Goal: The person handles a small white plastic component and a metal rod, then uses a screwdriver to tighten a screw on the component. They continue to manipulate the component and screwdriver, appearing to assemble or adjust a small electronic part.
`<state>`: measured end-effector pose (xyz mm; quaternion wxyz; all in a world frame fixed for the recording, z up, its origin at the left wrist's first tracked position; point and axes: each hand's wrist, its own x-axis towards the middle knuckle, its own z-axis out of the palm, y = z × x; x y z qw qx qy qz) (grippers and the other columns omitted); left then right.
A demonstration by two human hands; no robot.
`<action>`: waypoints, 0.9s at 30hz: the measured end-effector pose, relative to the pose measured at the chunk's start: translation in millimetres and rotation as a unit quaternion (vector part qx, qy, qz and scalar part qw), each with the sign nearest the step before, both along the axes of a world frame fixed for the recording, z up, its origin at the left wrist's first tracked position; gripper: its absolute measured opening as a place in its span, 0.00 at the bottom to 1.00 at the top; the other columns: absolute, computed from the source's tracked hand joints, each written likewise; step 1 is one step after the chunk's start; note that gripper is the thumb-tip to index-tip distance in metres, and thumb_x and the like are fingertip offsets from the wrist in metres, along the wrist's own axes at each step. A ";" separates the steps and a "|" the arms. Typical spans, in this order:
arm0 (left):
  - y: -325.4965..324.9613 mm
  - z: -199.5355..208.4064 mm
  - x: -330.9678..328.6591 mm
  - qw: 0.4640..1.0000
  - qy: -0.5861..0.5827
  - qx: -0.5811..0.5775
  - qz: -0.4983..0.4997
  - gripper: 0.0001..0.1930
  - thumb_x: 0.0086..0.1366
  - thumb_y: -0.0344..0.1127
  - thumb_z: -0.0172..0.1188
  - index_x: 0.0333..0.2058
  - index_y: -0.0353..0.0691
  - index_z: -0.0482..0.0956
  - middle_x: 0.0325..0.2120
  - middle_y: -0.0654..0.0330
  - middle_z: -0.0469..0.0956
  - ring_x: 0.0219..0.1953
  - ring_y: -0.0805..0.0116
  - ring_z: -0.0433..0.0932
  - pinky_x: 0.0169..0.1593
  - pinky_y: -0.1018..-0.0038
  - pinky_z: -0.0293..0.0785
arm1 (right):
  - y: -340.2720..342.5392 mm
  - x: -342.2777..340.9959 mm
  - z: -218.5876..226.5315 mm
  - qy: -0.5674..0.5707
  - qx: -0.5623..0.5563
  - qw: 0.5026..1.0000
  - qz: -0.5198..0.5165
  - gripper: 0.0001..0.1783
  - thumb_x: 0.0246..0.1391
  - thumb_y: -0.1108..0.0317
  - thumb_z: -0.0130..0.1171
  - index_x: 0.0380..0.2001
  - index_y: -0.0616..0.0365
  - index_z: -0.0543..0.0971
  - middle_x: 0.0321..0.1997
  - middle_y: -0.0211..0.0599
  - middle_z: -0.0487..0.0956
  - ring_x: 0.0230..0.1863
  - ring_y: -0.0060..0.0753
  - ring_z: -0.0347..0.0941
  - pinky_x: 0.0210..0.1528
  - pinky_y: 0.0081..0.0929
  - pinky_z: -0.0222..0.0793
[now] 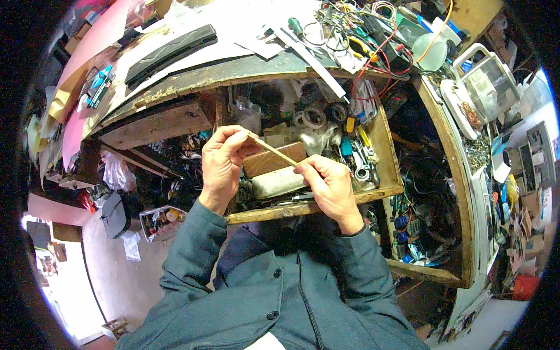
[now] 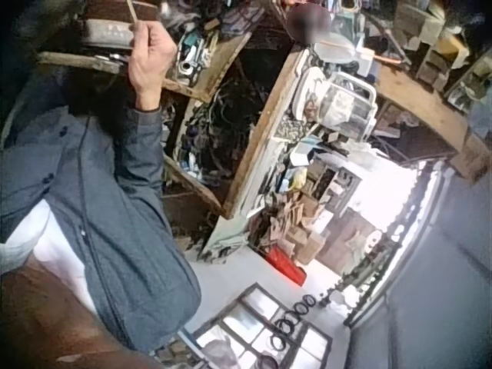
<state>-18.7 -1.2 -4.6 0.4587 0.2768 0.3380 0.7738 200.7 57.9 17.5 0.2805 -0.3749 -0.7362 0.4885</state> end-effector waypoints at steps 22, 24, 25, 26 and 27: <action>-0.5 7.5 2.4 0.995 0.027 -0.085 -0.048 0.07 0.67 0.30 0.60 0.40 0.33 0.77 0.33 0.52 0.82 0.35 0.62 0.84 0.42 0.69 0.83 | -2.6 -3.1 -7.1 0.170 -0.025 0.982 -0.074 0.09 0.53 0.76 0.69 0.36 0.60 0.79 0.30 0.23 0.78 0.30 0.11 0.70 0.32 0.12 0.66; -0.3 6.0 1.6 0.994 0.029 -0.088 -0.055 0.08 0.66 0.29 0.62 0.40 0.32 0.76 0.33 0.52 0.82 0.35 0.63 0.84 0.42 0.70 0.83 | -2.5 -2.0 -7.3 0.183 -0.025 0.980 -0.078 0.09 0.53 0.76 0.68 0.36 0.60 0.79 0.31 0.24 0.78 0.30 0.11 0.71 0.32 0.13 0.67; -0.3 6.3 1.3 0.994 0.024 -0.086 -0.061 0.08 0.66 0.29 0.63 0.40 0.31 0.76 0.33 0.52 0.82 0.34 0.65 0.84 0.42 0.72 0.83 | -2.1 -1.1 -7.7 0.189 -0.027 0.978 -0.079 0.09 0.53 0.77 0.68 0.37 0.60 0.79 0.32 0.24 0.79 0.31 0.12 0.71 0.33 0.13 0.67; -0.4 6.7 1.0 0.994 0.019 -0.083 -0.067 0.09 0.66 0.28 0.63 0.40 0.30 0.76 0.33 0.52 0.82 0.34 0.66 0.84 0.42 0.73 0.83 | -1.5 -0.3 -8.1 0.195 -0.030 0.977 -0.079 0.09 0.53 0.78 0.68 0.37 0.60 0.79 0.33 0.25 0.79 0.32 0.13 0.72 0.34 0.13 0.68; -0.3 7.5 1.6 0.993 0.025 -0.087 -0.071 0.08 0.65 0.28 0.63 0.40 0.31 0.76 0.33 0.53 0.82 0.34 0.65 0.84 0.42 0.73 0.83 | -1.2 0.3 -8.2 0.208 -0.034 0.974 -0.080 0.10 0.53 0.79 0.68 0.37 0.61 0.78 0.33 0.26 0.79 0.33 0.14 0.73 0.35 0.14 0.69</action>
